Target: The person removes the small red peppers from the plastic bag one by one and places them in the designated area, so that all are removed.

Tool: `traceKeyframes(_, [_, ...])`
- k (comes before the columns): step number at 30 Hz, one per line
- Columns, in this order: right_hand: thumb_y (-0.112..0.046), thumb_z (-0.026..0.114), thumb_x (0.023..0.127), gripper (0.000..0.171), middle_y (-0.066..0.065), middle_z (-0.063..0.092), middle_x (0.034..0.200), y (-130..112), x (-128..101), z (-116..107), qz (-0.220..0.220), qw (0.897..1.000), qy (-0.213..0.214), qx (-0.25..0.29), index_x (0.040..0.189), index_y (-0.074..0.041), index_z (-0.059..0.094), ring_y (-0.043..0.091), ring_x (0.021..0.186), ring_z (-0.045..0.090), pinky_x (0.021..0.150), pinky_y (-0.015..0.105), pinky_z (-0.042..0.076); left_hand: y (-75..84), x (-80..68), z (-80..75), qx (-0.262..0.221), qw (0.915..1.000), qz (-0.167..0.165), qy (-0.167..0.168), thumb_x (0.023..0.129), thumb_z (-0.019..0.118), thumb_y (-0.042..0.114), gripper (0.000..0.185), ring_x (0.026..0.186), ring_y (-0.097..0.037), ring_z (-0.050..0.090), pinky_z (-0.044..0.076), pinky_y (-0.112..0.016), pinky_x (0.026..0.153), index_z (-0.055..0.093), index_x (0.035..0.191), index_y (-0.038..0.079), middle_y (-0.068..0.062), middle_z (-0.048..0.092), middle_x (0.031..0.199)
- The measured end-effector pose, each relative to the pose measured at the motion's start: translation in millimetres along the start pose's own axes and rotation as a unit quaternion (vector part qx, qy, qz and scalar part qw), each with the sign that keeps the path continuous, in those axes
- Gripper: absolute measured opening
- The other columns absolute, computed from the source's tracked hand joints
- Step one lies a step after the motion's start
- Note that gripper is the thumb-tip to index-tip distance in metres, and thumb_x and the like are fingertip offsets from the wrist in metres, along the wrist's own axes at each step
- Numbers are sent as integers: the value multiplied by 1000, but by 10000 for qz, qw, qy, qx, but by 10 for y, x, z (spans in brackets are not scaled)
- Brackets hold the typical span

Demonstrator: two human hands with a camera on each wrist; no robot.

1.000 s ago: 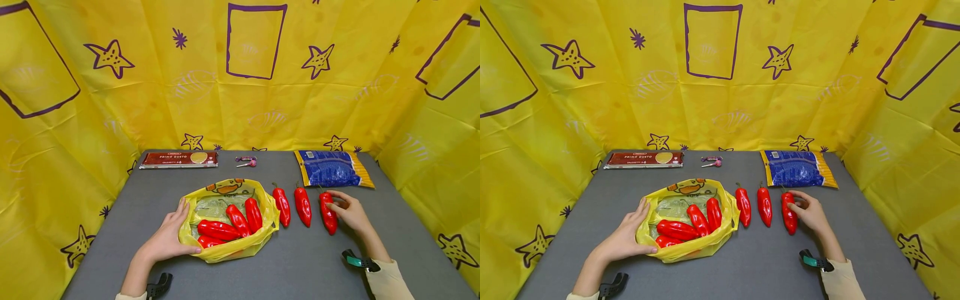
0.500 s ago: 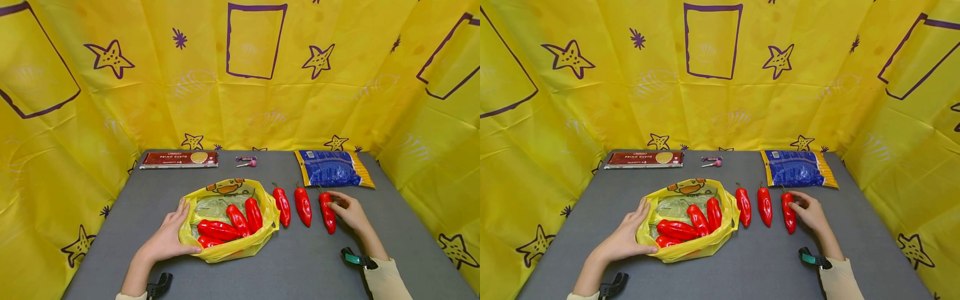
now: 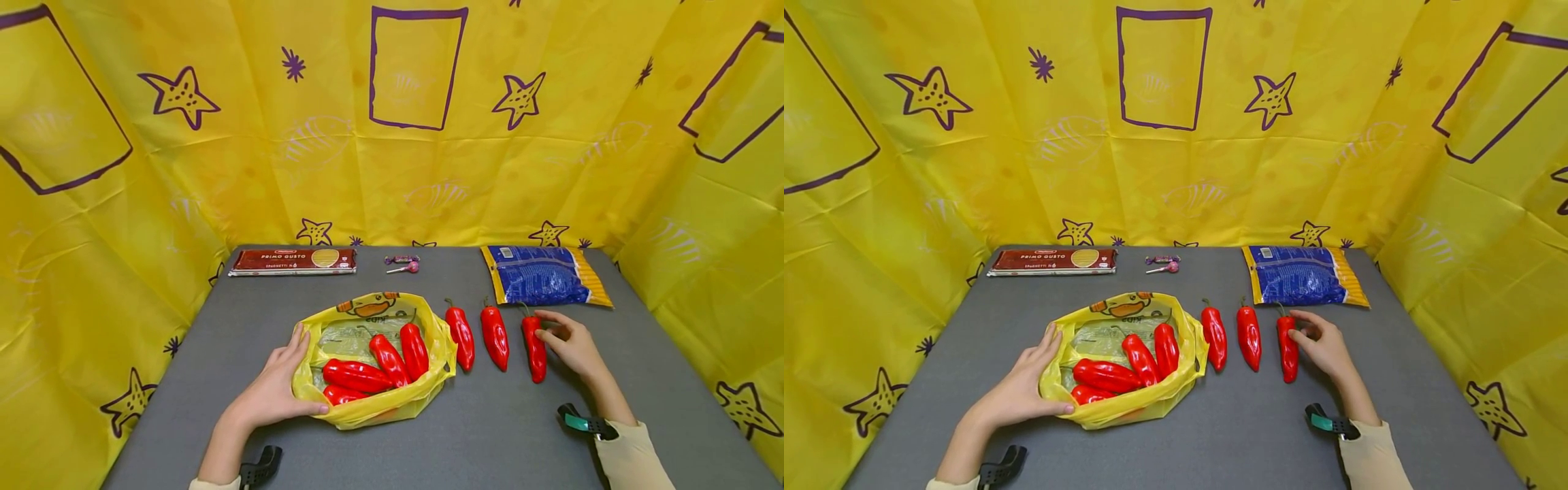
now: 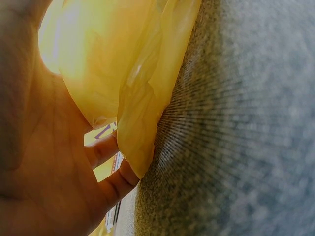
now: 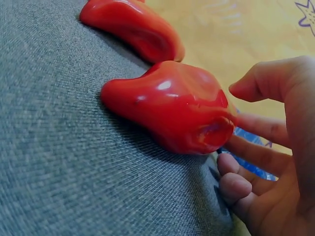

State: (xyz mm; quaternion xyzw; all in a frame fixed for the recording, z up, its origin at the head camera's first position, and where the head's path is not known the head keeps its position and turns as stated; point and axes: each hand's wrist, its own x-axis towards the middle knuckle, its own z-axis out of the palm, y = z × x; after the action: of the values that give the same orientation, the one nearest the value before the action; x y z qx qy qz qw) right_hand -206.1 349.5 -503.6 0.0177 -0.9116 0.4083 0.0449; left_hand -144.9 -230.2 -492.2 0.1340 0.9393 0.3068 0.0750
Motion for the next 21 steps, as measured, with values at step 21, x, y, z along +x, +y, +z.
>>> traceKeyframes(21, [-10,70,101,41,28,68,126,-468,124,-46,-943,9950,101,317,140,1,65,6,88,63,76,16,52,-4,-1,-10,22,9999,129,15,69,89,72,139,143,-40,33,46,-63,105,20,169,3,-13,2,179])
